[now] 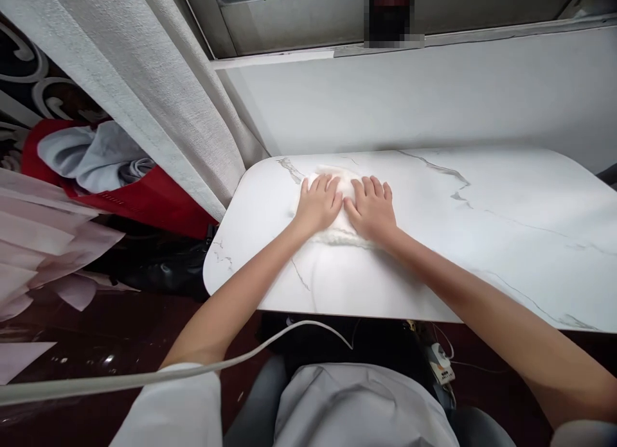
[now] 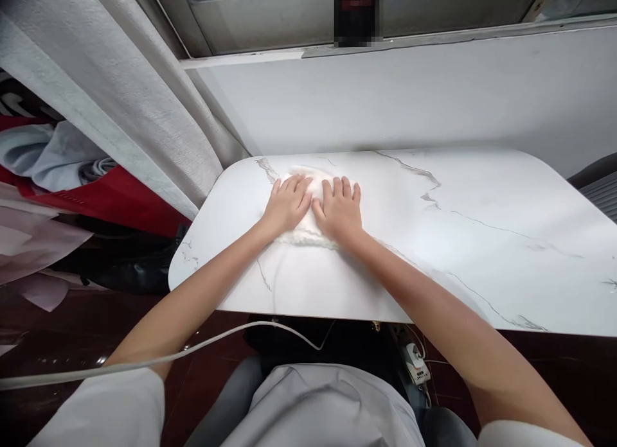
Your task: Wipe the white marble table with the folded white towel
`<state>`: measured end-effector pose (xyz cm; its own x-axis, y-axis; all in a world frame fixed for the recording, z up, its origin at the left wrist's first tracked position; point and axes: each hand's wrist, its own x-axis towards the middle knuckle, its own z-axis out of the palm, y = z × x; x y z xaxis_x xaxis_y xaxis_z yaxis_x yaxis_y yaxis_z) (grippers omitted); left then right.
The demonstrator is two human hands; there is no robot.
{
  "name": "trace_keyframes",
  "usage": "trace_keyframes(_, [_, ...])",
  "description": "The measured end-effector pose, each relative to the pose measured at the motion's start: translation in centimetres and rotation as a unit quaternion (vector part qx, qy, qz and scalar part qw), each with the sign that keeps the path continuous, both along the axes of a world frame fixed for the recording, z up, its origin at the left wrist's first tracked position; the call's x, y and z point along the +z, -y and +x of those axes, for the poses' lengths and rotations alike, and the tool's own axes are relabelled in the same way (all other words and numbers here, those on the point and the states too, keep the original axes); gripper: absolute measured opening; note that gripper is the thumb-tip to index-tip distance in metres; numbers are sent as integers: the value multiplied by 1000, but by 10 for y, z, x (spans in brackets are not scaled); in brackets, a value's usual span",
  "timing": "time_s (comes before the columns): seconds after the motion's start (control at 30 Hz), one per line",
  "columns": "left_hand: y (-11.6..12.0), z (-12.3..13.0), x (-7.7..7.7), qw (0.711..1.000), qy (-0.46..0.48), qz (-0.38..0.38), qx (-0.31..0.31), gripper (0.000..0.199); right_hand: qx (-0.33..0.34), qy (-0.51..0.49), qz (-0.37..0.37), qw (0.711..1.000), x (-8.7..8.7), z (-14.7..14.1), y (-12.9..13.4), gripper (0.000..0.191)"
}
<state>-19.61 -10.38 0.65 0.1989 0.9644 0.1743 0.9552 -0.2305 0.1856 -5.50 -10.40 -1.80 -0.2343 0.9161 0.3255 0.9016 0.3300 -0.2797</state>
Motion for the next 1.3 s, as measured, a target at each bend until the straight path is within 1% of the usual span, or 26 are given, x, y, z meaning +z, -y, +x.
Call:
trace_keyframes(0.07, [29, 3, 0, 1000, -24, -6, -7, 50, 12, 19, -3, 1000, 1, 5, 25, 56])
trace_keyframes(0.17, [71, 2, 1, 999, -40, 6, -7, 51, 37, 37, 3, 999, 2, 10, 63, 58])
trace_keyframes(0.3, [121, -12, 2, 999, -33, 11, -24, 53, 75, 41, 9, 996, 5, 7, 109, 63])
trace_keyframes(0.37, [142, -22, 2, 999, -23, 15, -18, 54, 99, 34, 5, 995, 7, 1, 129, 64])
trace_keyframes(0.47, [166, -39, 0, 999, -7, 31, 1, 53, 133, 20, -5, 991, 11, -13, 148, 63])
trace_keyframes(0.57, [174, -52, 0, 999, 2, 29, 12, 52, 150, 17, -10, 989, 14, -25, 153, 62])
trace_keyframes(0.63, [172, -59, 1, 1000, 6, 19, 12, 51, 159, 23, -11, 987, 14, -31, 152, 62])
trace_keyframes(0.7, [164, -65, 3, 1000, 12, 8, 12, 50, 170, 30, -11, 985, 14, -35, 147, 63])
trace_keyframes(0.77, [150, -70, 5, 1000, 15, -2, 10, 48, 176, 37, -12, 984, 15, -40, 138, 63])
trace_keyframes(0.83, [131, -76, 7, 1000, 18, -9, 4, 47, 170, 46, -14, 984, 15, -46, 124, 63])
trace_keyframes(0.93, [96, -83, 8, 999, 30, -14, -1, 46, 147, 57, -15, 987, 15, -56, 94, 62])
trace_keyframes(1.07, [47, -85, 8, 999, 49, -1, 6, 42, 118, 54, -12, 991, 13, -65, 47, 59])
trace_keyframes(1.17, [16, -82, 7, 999, 53, 12, 2, 40, 107, 43, -11, 993, 10, -64, 14, 57])
trace_keyframes(1.3, [-17, -77, 3, 998, 64, 24, 2, 40, 100, 15, -7, 995, 7, -59, -21, 53])
